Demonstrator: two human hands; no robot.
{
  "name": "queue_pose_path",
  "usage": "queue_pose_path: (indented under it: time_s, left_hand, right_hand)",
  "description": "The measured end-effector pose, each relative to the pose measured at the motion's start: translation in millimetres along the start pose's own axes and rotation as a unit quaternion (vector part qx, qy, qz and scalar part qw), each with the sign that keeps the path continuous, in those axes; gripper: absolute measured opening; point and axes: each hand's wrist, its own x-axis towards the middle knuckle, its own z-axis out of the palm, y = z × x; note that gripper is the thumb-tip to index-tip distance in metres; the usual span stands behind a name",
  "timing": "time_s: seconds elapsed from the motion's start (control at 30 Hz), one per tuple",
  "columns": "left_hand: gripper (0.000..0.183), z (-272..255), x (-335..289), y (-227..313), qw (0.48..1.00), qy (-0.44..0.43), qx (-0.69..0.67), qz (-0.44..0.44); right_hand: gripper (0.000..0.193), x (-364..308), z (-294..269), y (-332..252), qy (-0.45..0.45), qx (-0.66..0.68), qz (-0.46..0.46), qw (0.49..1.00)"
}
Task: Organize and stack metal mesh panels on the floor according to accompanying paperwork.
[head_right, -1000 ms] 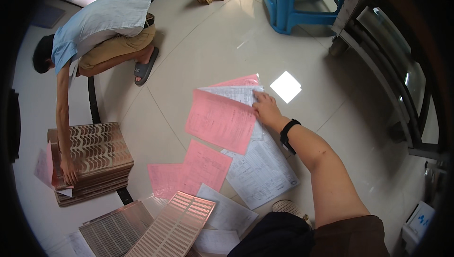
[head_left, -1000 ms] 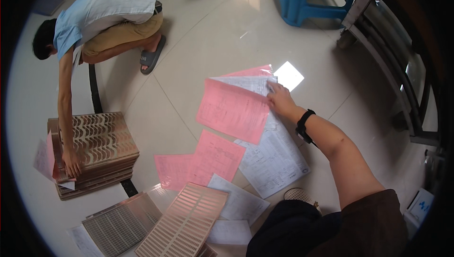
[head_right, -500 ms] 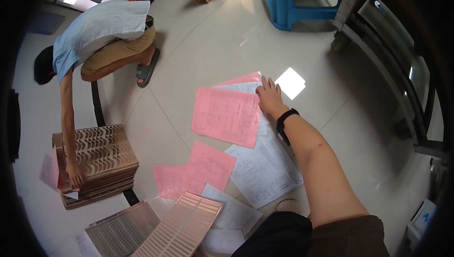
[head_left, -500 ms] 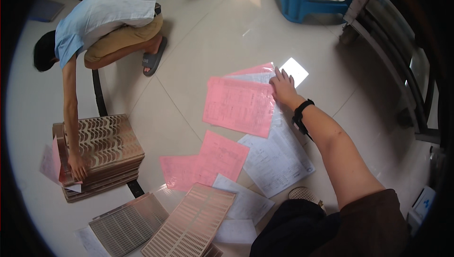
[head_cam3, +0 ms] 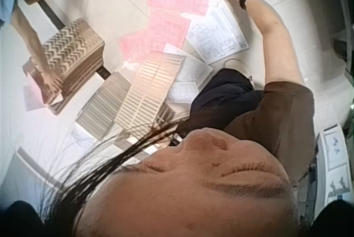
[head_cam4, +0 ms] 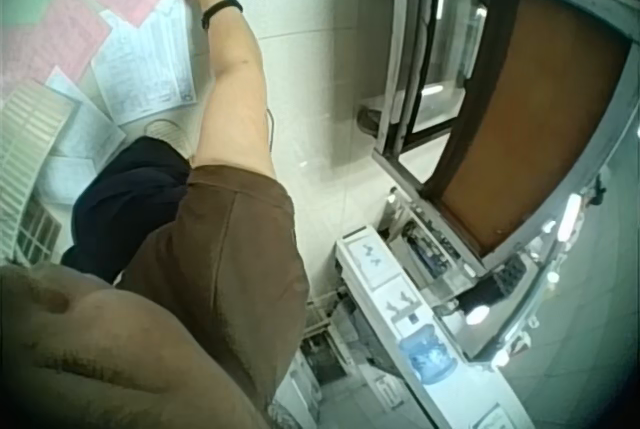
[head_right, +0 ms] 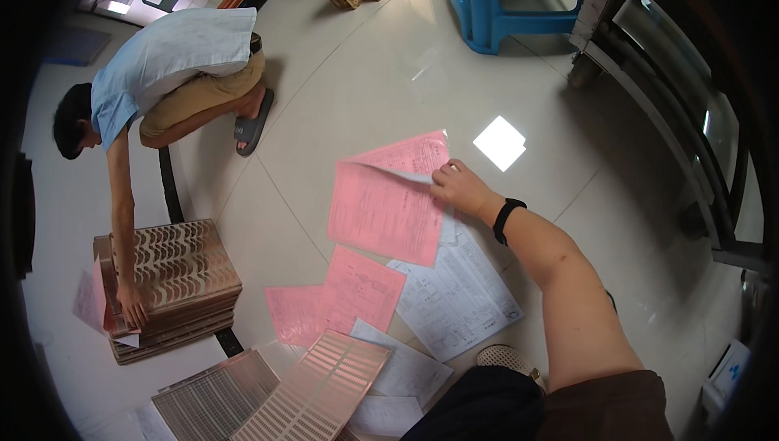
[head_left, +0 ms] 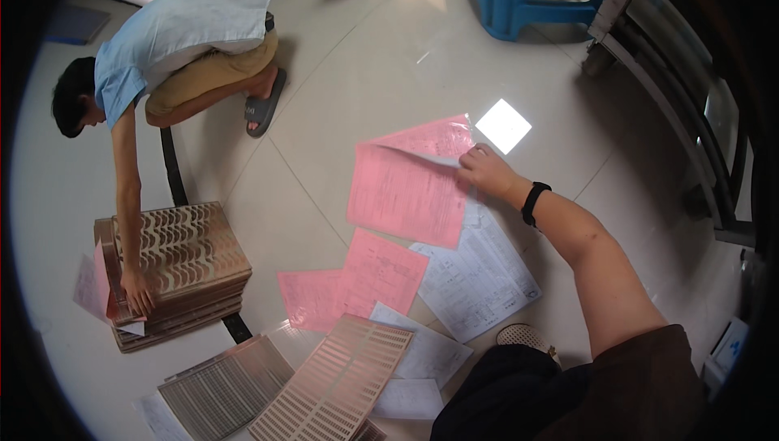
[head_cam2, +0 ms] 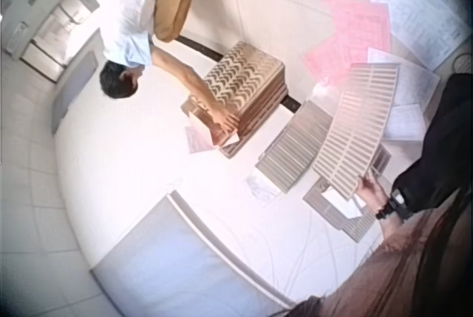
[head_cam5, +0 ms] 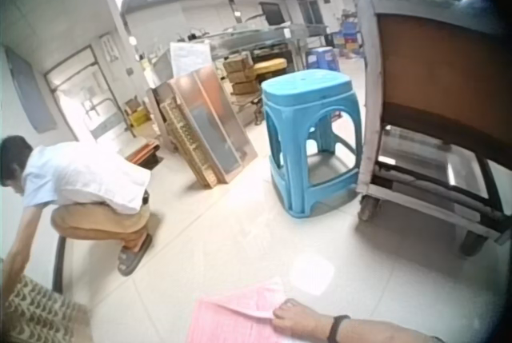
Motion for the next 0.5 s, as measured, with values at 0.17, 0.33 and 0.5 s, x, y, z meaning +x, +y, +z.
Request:
queue_pose_path:
  time_s: [0.17, 0.33, 0.5]
  left_hand:
    - [0.034, -10, 8, -4, 1.0, -0.009, -0.01, -0.003]
    - [0.03, -15, 12, -7, 0.999, -0.007, -0.027, -0.028]
    - [0.03, -31, 30, -7, 1.0, -0.014, -0.02, -0.014]
  right_hand:
    - [0.018, -2, -4, -15, -0.03, 0.101, -0.104, 0.989]
    - [0.033, 14, -1, -32, -0.075, 0.364, 0.302, 0.878]
    - [0.056, 27, 33, -11, 0.06, 0.166, 0.581, 0.795]
